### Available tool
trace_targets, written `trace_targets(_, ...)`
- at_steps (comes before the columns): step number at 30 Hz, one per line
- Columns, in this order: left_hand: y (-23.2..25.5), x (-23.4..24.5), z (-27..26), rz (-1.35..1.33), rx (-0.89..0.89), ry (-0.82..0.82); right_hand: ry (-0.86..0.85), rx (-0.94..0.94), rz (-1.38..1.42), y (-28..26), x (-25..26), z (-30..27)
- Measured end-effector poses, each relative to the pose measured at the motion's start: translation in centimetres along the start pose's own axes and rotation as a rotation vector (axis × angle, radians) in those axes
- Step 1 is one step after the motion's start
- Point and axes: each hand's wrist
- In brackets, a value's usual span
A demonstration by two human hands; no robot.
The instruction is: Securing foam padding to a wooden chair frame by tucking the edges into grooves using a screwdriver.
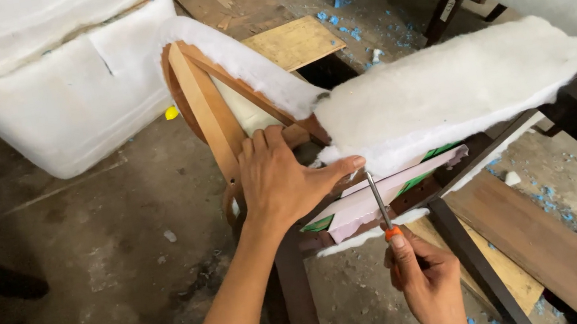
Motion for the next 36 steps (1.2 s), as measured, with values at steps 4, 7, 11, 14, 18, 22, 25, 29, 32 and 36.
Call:
trace_targets(4, 0.1, -0.1, -0.1, -0.011, 0.011, -0.008, 0.01, -0.021, -0.008, -0.7, -0.1, 0.0)
trace_targets(7, -0.1, -0.3, 0.0, 0.019, 0.018, -0.042, -0.037, -0.472, 0.288, 0.3, -1.7, 0.2)
trace_targets(11, 0.1, -0.3, -0.1, -0.034, 0.05, -0.037, 0.134, 0.007, 0.433, 3.6, -6.4, 0.2)
trace_targets(14, 0.0, -0.3, -0.3, -0.055, 0.049, -0.026, 0.242, 0.528, 0.377, 7.6, -9.6, 2.9)
trace_targets(18, -0.3, -0.4, -0.5, -0.066, 0.037, -0.003, 0.298, 0.745, 0.286, 10.4, -11.8, 6.1)
trace_targets(22, -0.2, -0.2, -0.2, -0.087, 0.06, -0.016, 0.192, 0.73, 0.41, 9.7, -11.0, 6.1)
trace_targets(25, -0.2, -0.1, -0.1, -0.087, 0.111, -0.1, -0.052, 0.506, 0.439, 8.7, -8.4, 5.4)
trace_targets(29, -0.3, 0.0, 0.1, -0.097, 0.117, -0.118, -0.181, 0.324, 0.484, 10.9, -5.1, 6.3)
trace_targets(32, -0.2, 0.2, 0.1, -0.092, 0.123, -0.143, -0.335, 0.193, 0.562, 11.3, -3.3, 7.1)
trace_targets(36, -0.1, 0.2, 0.0, -0.082, 0.139, -0.169, -0.638, -0.007, 0.716, 14.9, -2.9, 7.6)
Point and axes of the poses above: each hand's wrist, its own z-axis towards the middle knuckle, its own x-axis out of the back of the hand, y = z × x, and after that the axes turned 12 degrees about y, right-handed
